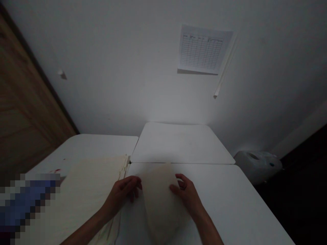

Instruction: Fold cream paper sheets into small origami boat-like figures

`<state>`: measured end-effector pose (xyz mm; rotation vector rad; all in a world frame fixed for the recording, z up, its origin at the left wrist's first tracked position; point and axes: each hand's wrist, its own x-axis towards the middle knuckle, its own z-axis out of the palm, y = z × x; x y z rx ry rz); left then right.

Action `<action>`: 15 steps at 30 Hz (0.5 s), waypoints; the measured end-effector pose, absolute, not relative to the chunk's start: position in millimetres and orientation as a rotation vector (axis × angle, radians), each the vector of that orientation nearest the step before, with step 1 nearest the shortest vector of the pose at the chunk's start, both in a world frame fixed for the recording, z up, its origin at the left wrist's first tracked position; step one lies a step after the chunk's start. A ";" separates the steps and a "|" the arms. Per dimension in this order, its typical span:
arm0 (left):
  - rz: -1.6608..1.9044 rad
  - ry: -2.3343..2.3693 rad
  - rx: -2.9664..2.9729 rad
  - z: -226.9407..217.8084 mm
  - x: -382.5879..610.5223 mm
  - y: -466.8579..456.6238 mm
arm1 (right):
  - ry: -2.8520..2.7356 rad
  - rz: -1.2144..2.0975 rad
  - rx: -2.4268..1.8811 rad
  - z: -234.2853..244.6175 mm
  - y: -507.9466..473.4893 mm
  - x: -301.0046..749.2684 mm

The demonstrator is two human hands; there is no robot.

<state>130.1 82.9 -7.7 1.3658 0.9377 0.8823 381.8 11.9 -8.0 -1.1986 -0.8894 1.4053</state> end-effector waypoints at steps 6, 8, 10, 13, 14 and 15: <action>0.845 1.045 1.405 -7.4 133.7 79.4 | -0.898 1.323 -1.250 -11.5 12.2 368.2; 0.845 1.076 1.411 -6.6 134.2 78.4 | -0.920 1.300 -1.271 -11.2 11.3 363.7; 0.841 1.092 1.421 -4.9 134.2 77.8 | -0.936 1.285 -1.281 -10.9 9.8 360.4; 0.838 1.095 1.440 -2.1 134.1 77.4 | -0.950 1.288 -1.280 -11.2 8.0 358.8; 0.838 1.093 1.445 -1.3 134.1 77.4 | -0.953 1.292 -1.274 -11.4 7.7 359.1; 0.838 1.092 1.449 -0.7 134.1 77.4 | -0.959 1.300 -1.266 -11.5 7.6 359.5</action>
